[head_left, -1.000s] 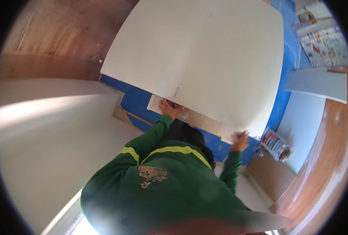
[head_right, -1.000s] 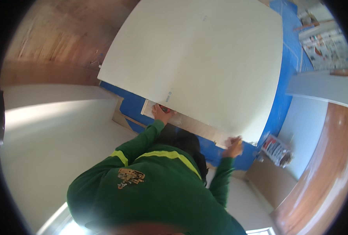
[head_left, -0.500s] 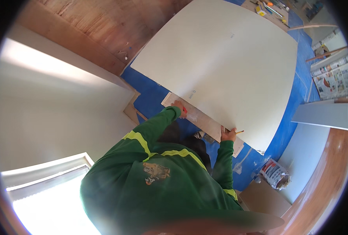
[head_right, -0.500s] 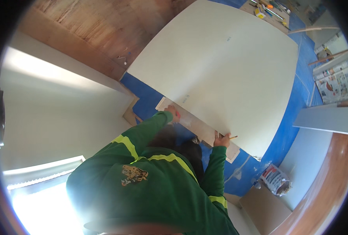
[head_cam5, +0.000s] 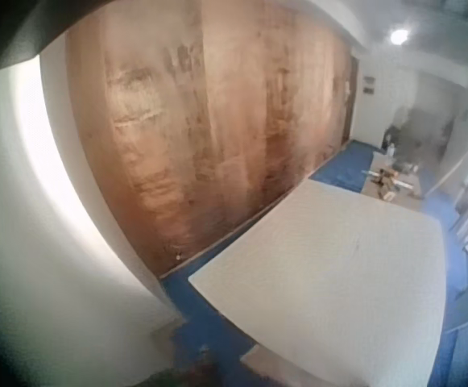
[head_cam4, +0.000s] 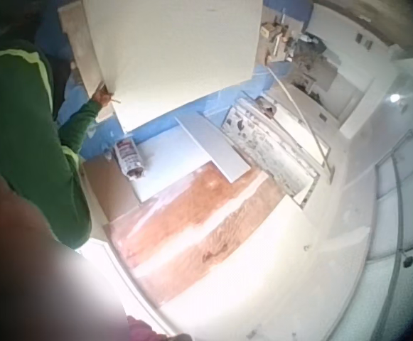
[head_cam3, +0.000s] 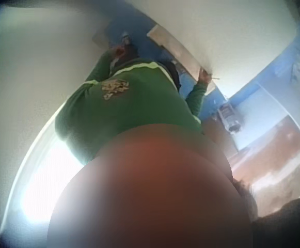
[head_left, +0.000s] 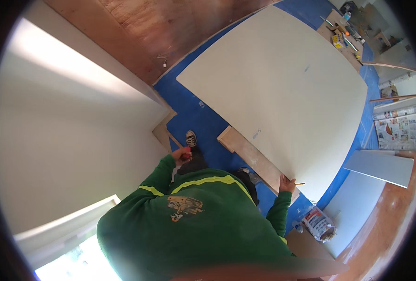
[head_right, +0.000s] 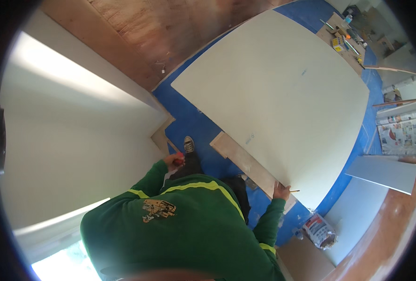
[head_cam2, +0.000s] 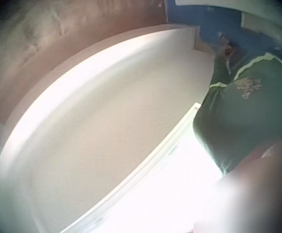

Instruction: The person measures the ceiling and a drywall sheet using a tape measure and marks locations with a pencil. They lift and position the drywall on a workbench, then measure and mark it for cutting.

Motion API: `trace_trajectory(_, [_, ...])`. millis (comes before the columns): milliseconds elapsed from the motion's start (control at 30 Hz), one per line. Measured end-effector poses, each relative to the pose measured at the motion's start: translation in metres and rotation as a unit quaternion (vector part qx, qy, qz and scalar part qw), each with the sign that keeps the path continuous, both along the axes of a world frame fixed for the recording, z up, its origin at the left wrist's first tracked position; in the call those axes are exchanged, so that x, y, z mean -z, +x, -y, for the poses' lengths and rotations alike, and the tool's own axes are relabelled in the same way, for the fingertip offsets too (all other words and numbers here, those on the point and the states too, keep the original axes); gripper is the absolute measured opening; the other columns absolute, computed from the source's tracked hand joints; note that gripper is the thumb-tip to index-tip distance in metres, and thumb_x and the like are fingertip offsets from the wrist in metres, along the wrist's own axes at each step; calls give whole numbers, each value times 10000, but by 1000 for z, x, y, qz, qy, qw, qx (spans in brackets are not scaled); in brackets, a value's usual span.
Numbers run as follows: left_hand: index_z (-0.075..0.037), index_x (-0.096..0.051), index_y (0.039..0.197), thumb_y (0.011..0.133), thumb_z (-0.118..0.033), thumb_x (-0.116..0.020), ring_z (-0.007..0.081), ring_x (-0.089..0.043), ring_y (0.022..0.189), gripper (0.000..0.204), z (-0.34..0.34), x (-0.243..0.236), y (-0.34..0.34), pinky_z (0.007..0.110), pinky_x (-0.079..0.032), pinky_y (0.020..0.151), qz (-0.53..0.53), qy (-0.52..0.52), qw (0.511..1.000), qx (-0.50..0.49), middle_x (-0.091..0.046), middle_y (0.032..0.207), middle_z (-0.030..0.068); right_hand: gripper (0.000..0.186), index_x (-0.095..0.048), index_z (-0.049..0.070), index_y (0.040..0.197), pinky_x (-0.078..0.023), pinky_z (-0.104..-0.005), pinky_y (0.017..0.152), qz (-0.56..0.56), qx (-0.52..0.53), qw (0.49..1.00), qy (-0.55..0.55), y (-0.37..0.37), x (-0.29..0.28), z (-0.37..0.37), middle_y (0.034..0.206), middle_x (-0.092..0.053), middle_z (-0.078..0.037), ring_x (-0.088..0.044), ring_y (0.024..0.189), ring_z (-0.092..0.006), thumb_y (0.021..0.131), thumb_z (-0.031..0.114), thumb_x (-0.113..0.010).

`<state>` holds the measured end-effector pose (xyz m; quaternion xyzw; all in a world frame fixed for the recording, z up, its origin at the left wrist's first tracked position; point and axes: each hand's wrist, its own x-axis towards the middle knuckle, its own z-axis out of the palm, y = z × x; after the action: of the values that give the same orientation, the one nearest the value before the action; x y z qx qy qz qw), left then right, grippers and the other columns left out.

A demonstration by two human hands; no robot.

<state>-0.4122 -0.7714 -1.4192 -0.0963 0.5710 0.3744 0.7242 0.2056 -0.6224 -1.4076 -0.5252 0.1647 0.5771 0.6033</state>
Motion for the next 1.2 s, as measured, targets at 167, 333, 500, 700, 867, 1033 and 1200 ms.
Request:
trace_trajectory(167, [-147,-599,1072,828,-168,-833,224,-646,900,339,-17,20,-65,394,-600,746,-119,16,987,-106,-602,907,48,622,-257,116,1628,-416,-640,1123,148,46,980,-123,-34,-29,39,1460,-536,-106,-542,1354,-300,1100,398,-430])
trace_trajectory(333, [-139,-619,1010,916,-366,-787,210,-617,697,298,-73,8,-149,382,-573,614,-9,48,995,-92,-589,831,44,509,-446,119,1515,-517,-552,912,282,70,943,-162,-112,-52,63,1287,-650,-108,-662,1167,-298,1071,361,-505])
trace_trajectory(500, [-127,-639,998,929,-463,-766,194,-614,624,365,-140,-11,-215,352,-542,539,-98,49,994,12,-595,786,55,464,-535,116,1408,-509,-494,827,321,36,929,-178,-180,-52,59,1247,-680,-105,-699,1063,-278,1053,414,-562])
trace_trajectory(700, [-95,-639,1005,960,-484,-725,197,-556,518,401,-233,-2,-260,365,-446,438,-161,27,986,-44,-578,729,41,478,-532,116,1409,-527,-485,796,324,2,934,-153,-210,-48,28,1260,-674,-113,-692,1086,-286,1054,433,-566])
trace_trajectory(867, [-124,-545,760,1059,-517,-539,196,-376,403,493,-291,24,-288,382,-313,391,-125,163,977,52,-455,552,32,429,-552,108,1374,-540,-484,784,323,53,933,-151,-221,-32,-5,1247,-661,-119,-688,1062,-294,1045,381,-585])
trace_trajectory(1033, [-190,-521,661,1066,-602,-436,179,-312,377,583,-337,28,-298,362,-244,369,6,-24,998,60,-301,496,-29,324,-593,133,1298,-535,-395,704,278,136,943,-118,-234,-15,-17,1081,-667,-67,-689,932,-225,1019,293,-618])
trace_trajectory(1200, [-193,-501,739,1059,-516,-544,167,-346,419,456,-347,24,-281,358,-293,396,-133,-66,984,102,-363,547,-31,287,-611,81,1218,-532,-369,660,309,126,924,-187,-249,-30,-15,1041,-689,-45,-701,861,-185,1047,310,-589])
